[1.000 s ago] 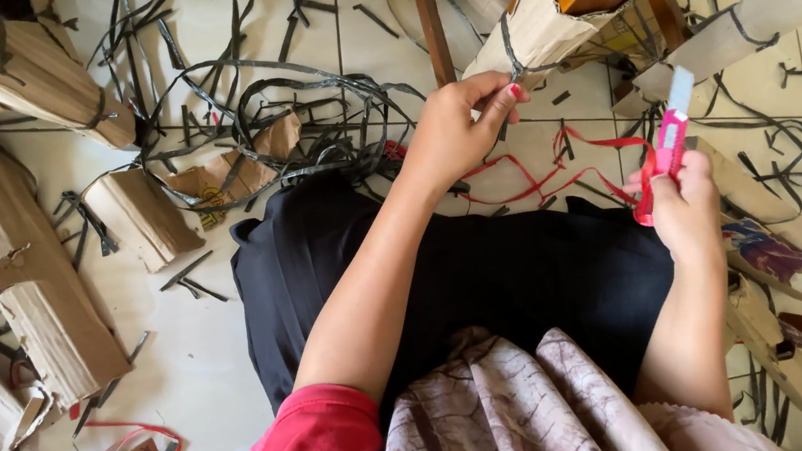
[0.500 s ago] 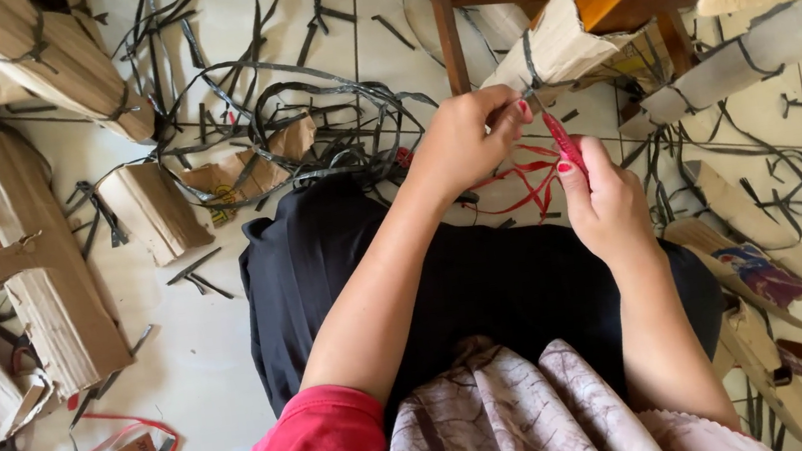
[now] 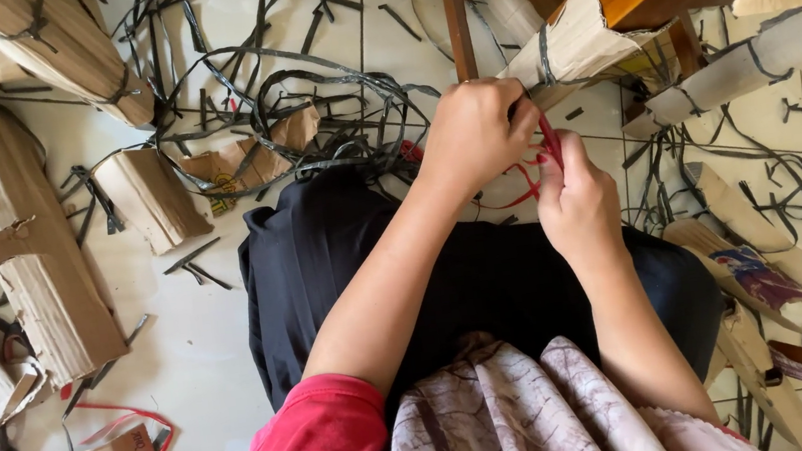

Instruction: The person sits on the floor and uses red-handled scissors to cut black plastic straps from a stack of paper. They repeatedly pick up straps, cut them into shorter pieces, and place the cut pieces on the floor.

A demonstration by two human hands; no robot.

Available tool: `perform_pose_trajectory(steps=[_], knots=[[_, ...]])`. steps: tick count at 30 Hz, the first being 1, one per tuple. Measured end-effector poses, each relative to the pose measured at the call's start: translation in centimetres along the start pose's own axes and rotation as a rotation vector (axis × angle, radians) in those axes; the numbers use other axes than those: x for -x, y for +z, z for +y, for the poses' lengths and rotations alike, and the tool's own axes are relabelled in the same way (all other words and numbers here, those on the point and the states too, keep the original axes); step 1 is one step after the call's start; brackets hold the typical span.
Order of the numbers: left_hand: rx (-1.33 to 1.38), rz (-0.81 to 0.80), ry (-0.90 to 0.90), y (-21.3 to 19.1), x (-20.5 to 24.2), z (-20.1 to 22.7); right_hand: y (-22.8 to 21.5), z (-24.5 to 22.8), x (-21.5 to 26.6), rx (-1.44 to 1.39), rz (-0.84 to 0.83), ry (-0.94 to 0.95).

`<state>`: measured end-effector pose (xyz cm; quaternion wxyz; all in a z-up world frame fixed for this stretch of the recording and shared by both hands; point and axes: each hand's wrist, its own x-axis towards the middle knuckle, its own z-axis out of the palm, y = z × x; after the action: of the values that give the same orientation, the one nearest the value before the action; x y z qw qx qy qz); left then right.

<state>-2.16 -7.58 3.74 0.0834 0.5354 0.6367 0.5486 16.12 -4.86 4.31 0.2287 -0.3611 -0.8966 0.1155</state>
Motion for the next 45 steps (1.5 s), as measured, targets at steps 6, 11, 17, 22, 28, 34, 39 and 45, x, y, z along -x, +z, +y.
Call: perform_pose_trajectory(steps=[6, 11, 17, 22, 28, 34, 39, 45], knots=[[-0.059, 0.033, 0.041, -0.2, 0.3, 0.0, -1.1, -1.0, -0.6, -0.2, -0.111, 0.168], [-0.182, 0.068, 0.09, 0.4, 0.4, 0.4, -3.2, -1.6, -0.5, -0.159, -0.179, 0.241], [-0.285, 0.106, 0.193, 0.6, 0.5, 0.0, -3.2, -3.5, -2.0, -0.201, -0.181, 0.231], [-0.352, 0.15, 0.255, 0.8, 1.1, 1.9, -2.5, -1.9, -2.7, -0.184, -0.206, 0.182], [-0.08, 0.098, 0.264, -0.6, 0.6, 0.5, -0.2, 0.3, -1.1, -0.294, -0.309, 0.212], [-0.021, -0.112, -0.088, -3.9, -0.8, -0.5, -3.2, 2.3, 2.4, -0.599, -0.201, 0.17], [0.077, -0.083, -0.098, -0.4, -1.2, 1.7, -4.4, 2.4, 1.6, -0.491, -0.095, 0.128], [0.078, -0.099, -0.226, 1.7, 0.0, -0.1, -3.0, 3.1, 0.8, -0.349, -0.011, 0.012]])
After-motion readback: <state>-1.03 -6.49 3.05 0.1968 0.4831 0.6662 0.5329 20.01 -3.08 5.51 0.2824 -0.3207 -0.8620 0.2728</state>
